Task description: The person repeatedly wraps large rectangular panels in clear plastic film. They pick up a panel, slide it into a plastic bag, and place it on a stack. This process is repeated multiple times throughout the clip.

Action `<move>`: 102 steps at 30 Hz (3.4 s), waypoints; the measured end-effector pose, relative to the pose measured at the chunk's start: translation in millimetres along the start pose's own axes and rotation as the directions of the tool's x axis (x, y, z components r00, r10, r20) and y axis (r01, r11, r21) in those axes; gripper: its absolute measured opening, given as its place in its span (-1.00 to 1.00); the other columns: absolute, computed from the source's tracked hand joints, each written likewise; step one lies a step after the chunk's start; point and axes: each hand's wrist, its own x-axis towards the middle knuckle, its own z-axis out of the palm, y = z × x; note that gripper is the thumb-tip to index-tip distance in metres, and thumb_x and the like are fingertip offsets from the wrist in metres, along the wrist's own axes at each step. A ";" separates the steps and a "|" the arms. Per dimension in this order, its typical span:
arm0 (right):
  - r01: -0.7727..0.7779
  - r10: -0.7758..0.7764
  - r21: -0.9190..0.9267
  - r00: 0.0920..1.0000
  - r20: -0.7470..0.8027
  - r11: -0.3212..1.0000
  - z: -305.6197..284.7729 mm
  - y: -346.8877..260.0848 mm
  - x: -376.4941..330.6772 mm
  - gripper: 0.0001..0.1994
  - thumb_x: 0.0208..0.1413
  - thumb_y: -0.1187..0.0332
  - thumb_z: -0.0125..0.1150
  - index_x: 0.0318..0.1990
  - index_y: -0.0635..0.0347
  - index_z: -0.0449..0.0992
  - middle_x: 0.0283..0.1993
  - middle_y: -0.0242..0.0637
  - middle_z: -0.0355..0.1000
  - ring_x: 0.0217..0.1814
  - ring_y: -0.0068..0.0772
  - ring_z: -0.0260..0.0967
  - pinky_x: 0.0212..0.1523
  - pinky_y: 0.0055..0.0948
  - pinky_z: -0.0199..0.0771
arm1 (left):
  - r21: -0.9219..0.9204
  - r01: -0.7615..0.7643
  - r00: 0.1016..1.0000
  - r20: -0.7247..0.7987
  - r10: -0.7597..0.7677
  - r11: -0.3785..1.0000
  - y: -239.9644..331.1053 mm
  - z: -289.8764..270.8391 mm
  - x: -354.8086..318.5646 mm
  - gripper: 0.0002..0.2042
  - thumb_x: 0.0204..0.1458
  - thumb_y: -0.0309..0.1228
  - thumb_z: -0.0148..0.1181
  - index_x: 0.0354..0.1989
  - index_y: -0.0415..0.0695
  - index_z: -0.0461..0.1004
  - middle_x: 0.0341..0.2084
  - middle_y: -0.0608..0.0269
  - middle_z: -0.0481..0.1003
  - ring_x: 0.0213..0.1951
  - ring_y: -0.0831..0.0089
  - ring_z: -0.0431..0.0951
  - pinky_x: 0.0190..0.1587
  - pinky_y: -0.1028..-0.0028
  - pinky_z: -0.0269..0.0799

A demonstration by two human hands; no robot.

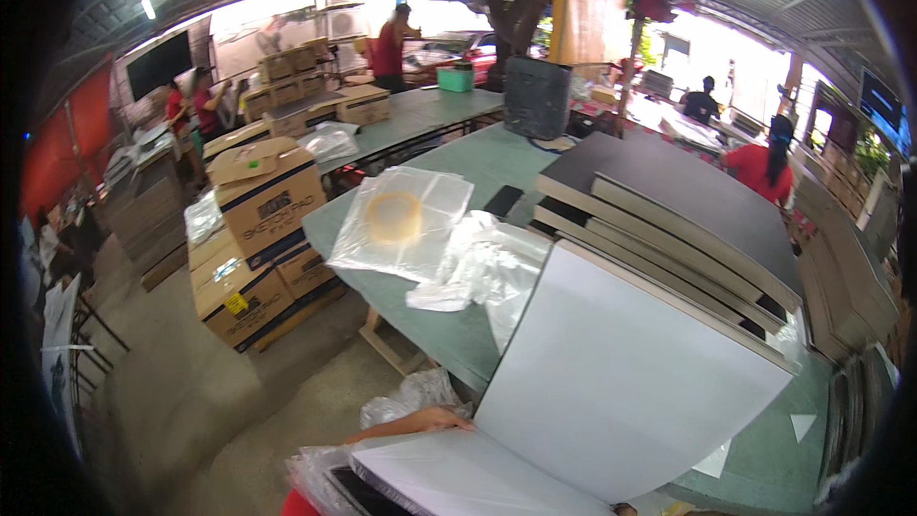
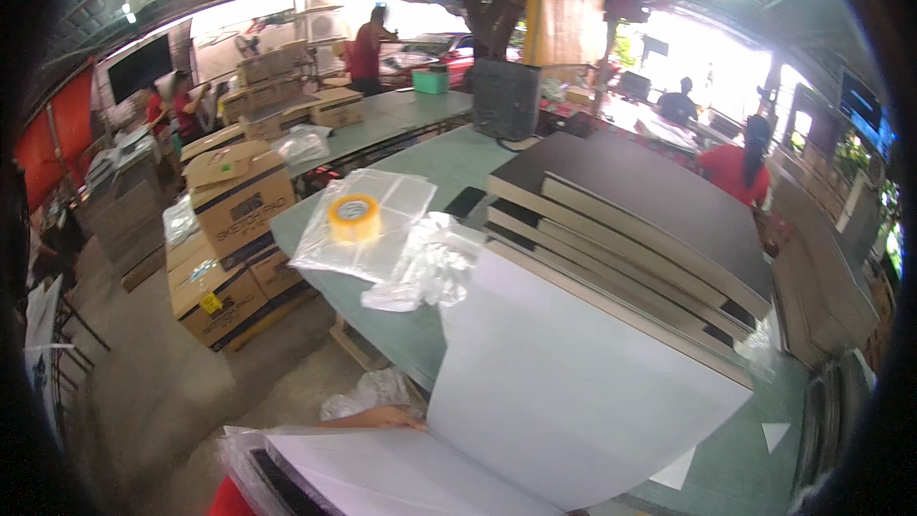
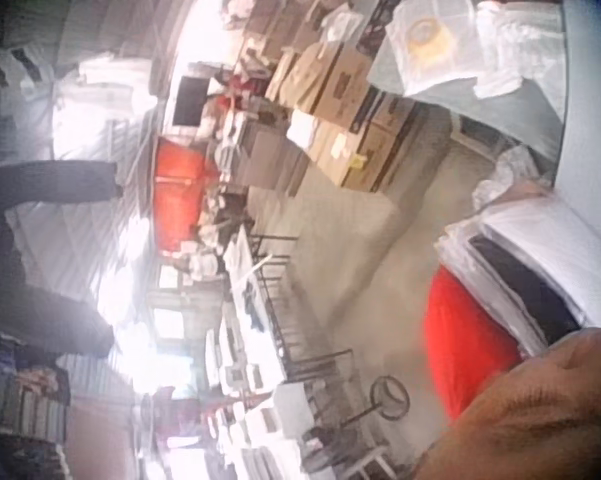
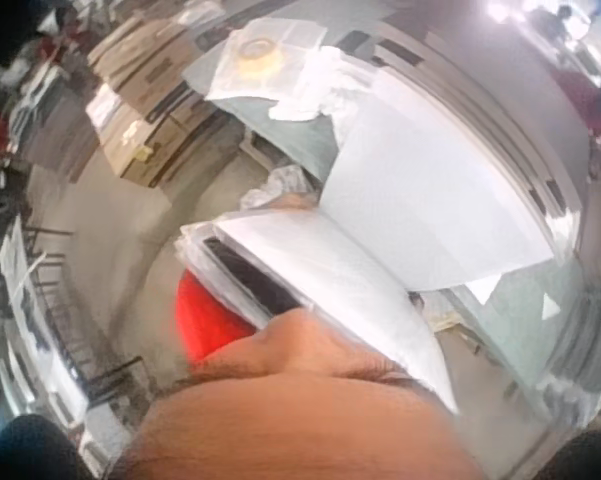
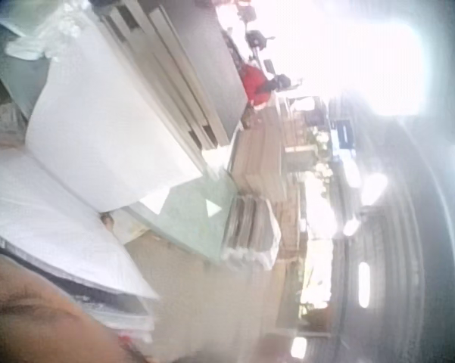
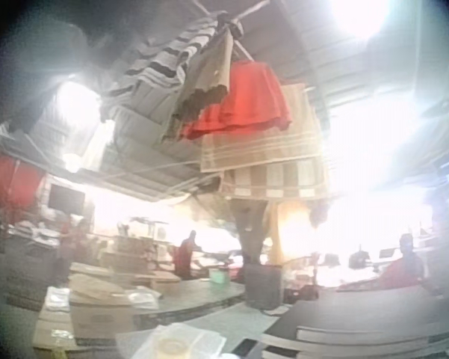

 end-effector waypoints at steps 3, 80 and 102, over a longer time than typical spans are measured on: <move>0.005 0.001 -0.108 0.999 0.049 0.994 3.6 -17.5 2.5 -0.41 -0.14 0.04 0.02 0.00 0.26 0.20 -0.02 -0.10 0.23 0.05 -0.11 0.14 0.07 -0.18 0.09 | 0.386 0.013 0.989 -0.139 0.044 0.922 -2.4 21.0 25.8 -0.62 -0.16 -0.31 0.11 -0.19 -0.29 0.28 -0.60 0.24 0.38 -0.59 0.49 0.36 -0.53 0.52 0.27; 0.456 -0.450 0.043 0.850 0.275 0.889 15.8 -226.2 -72.8 -0.88 0.02 0.47 -0.02 -0.38 0.35 0.41 -0.50 -0.34 0.38 -0.49 -0.60 0.28 -0.46 -0.62 0.29 | 0.052 -0.807 0.587 -0.036 0.809 0.588 351.3 -46.3 -170.8 -0.83 -0.12 -0.40 0.12 -0.57 -0.27 0.38 -0.67 0.20 0.39 -0.68 0.45 0.33 -0.58 0.53 0.26; 0.547 -0.643 0.365 0.728 0.236 0.753 35.3 -234.2 -80.7 -0.89 0.07 0.41 -0.11 -0.43 0.24 0.23 -0.48 -0.39 0.30 -0.49 -0.62 0.24 -0.54 -0.62 0.22 | 0.356 -0.904 0.102 -0.358 0.928 0.236 356.1 -75.6 -189.4 -0.65 -0.26 -0.33 0.24 -0.29 -0.21 0.34 -0.36 0.21 0.37 -0.29 0.40 0.37 -0.15 0.47 0.24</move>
